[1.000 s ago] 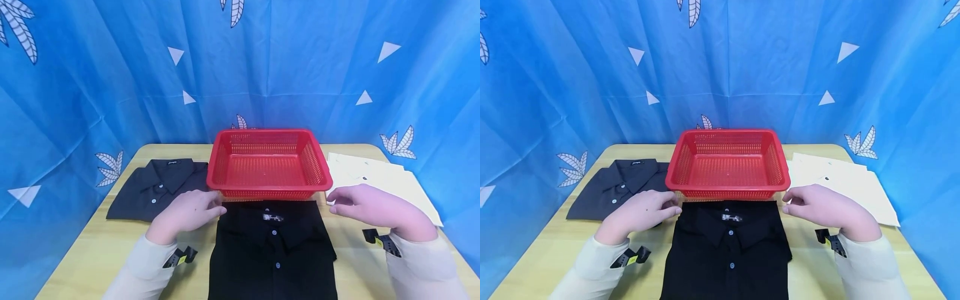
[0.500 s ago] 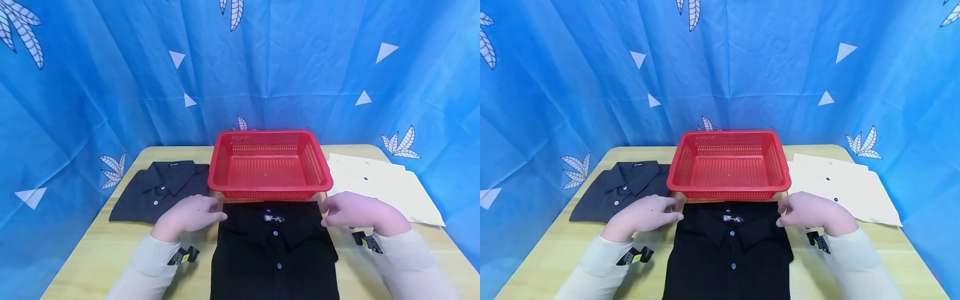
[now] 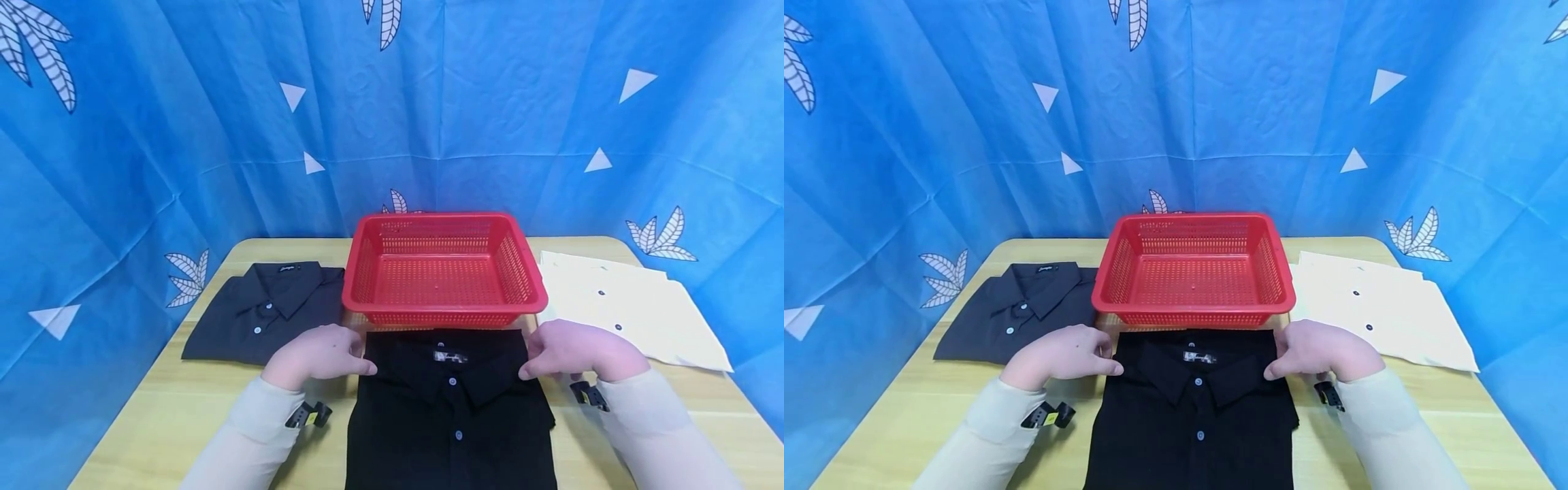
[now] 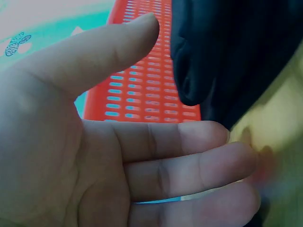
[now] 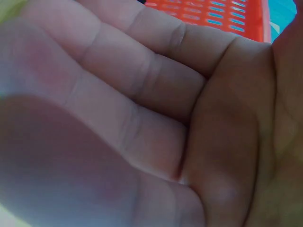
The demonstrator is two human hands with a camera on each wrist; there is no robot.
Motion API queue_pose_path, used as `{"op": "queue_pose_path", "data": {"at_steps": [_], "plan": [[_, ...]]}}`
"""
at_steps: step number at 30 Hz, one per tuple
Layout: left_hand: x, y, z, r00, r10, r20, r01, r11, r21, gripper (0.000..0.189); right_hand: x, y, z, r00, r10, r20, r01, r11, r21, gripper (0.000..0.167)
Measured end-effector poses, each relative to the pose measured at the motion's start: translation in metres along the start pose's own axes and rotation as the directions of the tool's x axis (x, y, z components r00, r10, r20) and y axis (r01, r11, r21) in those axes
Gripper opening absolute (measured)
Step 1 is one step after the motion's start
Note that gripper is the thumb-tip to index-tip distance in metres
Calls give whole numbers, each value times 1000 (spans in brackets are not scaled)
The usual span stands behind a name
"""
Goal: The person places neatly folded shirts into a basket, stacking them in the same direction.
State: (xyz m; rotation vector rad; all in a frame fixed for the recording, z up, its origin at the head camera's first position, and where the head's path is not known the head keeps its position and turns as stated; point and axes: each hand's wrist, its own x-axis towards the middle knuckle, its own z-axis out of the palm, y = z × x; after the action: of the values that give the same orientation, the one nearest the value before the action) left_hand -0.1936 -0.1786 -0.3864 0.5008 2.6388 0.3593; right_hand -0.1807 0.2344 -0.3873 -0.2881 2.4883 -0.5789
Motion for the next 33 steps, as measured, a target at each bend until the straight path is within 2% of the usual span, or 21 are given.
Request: {"op": "queue_pose_path", "data": {"at_steps": [6,10,13,17,22,26,33], "plan": [[2,2,4,999,3,32,-3,1000,20,42,7,1,3,1000,3,20,-3,1000,-7,43],[5,5,7,999,18,41,-18,1000,17,43,10,-1,7,999,-29,27,30,999,-27,44],[6,7,10,999,14,40,-15,1000,12,50,12,-3,11,998,-55,30,56,998,-32,43],[9,9,16,1000,-25,9,25,999,19,59,17,-5,17,997,-75,24,76,997,-34,41],[12,13,26,997,-55,-52,61,991,116,54,22,-5,22,998,-67,-6,67,995,-69,40],[13,16,30,996,-64,-64,74,983,169,57,23,-8,25,996,-80,-29,77,992,-102,41],[16,18,33,998,2,-58,9,980,198,54,23,-16,29,996,-83,-39,77,988,-136,42]]}}
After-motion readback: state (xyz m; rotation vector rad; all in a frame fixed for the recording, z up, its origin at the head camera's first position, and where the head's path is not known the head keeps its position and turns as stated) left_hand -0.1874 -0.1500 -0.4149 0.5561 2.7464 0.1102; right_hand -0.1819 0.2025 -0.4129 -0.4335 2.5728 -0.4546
